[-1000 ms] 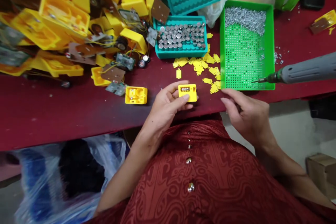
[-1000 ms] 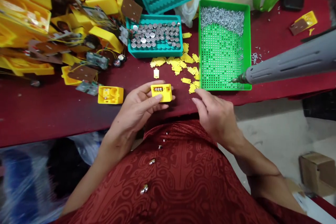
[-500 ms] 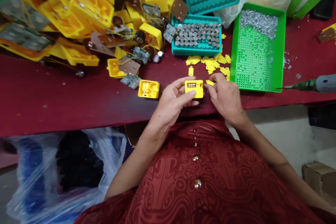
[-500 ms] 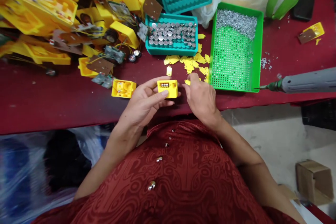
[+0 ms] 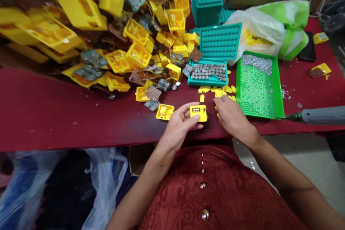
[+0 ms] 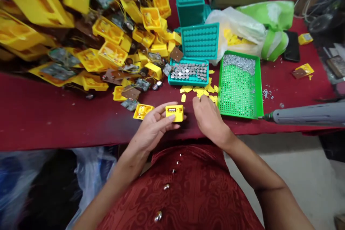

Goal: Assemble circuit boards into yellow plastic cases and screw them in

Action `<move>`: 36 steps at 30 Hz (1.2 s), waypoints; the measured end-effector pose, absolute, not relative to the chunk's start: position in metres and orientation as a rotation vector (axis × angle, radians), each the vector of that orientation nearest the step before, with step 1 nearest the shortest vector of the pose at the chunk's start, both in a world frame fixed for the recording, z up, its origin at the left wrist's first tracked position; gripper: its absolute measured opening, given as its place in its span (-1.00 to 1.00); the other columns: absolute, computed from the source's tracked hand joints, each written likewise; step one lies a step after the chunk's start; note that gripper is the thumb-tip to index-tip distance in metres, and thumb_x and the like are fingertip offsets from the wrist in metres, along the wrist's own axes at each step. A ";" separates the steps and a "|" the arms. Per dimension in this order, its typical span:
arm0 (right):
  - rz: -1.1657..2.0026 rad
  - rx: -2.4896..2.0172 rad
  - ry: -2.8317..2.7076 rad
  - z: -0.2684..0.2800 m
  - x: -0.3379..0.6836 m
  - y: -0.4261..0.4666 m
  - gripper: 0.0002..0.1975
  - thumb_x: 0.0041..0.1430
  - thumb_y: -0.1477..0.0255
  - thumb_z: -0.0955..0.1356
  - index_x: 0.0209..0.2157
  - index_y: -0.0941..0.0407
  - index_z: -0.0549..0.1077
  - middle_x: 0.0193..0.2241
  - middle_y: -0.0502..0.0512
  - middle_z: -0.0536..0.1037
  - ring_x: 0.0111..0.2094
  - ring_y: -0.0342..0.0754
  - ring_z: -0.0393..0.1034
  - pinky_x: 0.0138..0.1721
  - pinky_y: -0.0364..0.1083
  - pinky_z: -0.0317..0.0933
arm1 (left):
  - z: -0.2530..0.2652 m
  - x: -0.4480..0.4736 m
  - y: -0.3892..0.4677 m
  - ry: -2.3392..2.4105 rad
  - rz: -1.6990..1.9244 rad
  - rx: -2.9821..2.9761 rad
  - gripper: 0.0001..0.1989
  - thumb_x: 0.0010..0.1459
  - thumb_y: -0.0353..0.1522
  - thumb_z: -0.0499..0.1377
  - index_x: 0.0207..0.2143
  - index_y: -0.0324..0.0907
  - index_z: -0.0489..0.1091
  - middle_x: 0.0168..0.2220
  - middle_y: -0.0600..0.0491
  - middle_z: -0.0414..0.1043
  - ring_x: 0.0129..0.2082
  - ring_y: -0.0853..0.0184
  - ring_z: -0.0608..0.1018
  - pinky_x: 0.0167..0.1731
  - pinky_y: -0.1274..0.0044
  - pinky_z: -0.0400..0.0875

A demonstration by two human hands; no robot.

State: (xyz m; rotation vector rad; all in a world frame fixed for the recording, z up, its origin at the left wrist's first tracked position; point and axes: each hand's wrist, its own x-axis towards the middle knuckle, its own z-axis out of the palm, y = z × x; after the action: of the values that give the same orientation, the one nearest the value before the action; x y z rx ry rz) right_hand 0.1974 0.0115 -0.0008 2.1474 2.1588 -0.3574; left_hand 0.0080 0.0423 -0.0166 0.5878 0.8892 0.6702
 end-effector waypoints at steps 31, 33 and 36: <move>-0.182 1.552 2.697 -0.010 0.246 0.010 -0.68 0.48 0.60 0.11 -0.19 0.19 0.46 -0.29 0.17 0.37 -0.26 -0.02 0.07 -0.19 -0.03 -0.06 | -0.019 0.012 0.043 0.922 0.669 0.747 -0.46 -0.01 -0.36 0.50 0.04 -0.20 0.50 -0.12 0.01 0.68 -0.19 0.32 0.73 -0.36 0.63 0.65; -0.228 1.552 2.706 -0.010 0.246 0.008 -0.69 0.46 0.63 0.11 -0.17 0.19 0.45 -0.31 0.15 0.35 -0.28 -0.04 0.06 -0.20 -0.04 -0.06 | -0.019 0.012 0.042 0.926 0.674 0.736 -0.45 -0.03 -0.36 0.50 0.04 -0.20 0.50 -0.12 0.01 0.68 -0.20 0.32 0.72 -0.36 0.63 0.65; -0.319 1.566 2.666 -0.007 0.245 0.008 -0.70 0.45 0.63 0.12 -0.19 0.19 0.44 -0.25 0.16 0.37 -0.29 -0.06 0.07 -0.20 -0.04 -0.06 | -0.018 0.011 0.042 0.948 0.676 0.742 -0.46 -0.01 -0.36 0.49 0.05 -0.19 0.50 -0.10 0.00 0.69 -0.18 0.30 0.73 -0.36 0.62 0.65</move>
State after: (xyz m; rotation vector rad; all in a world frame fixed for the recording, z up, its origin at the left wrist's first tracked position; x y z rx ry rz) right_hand 0.2447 0.0077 -0.0066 1.5660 2.6660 -0.3190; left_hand 0.0110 0.0420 -0.0183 0.7415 0.9482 0.6758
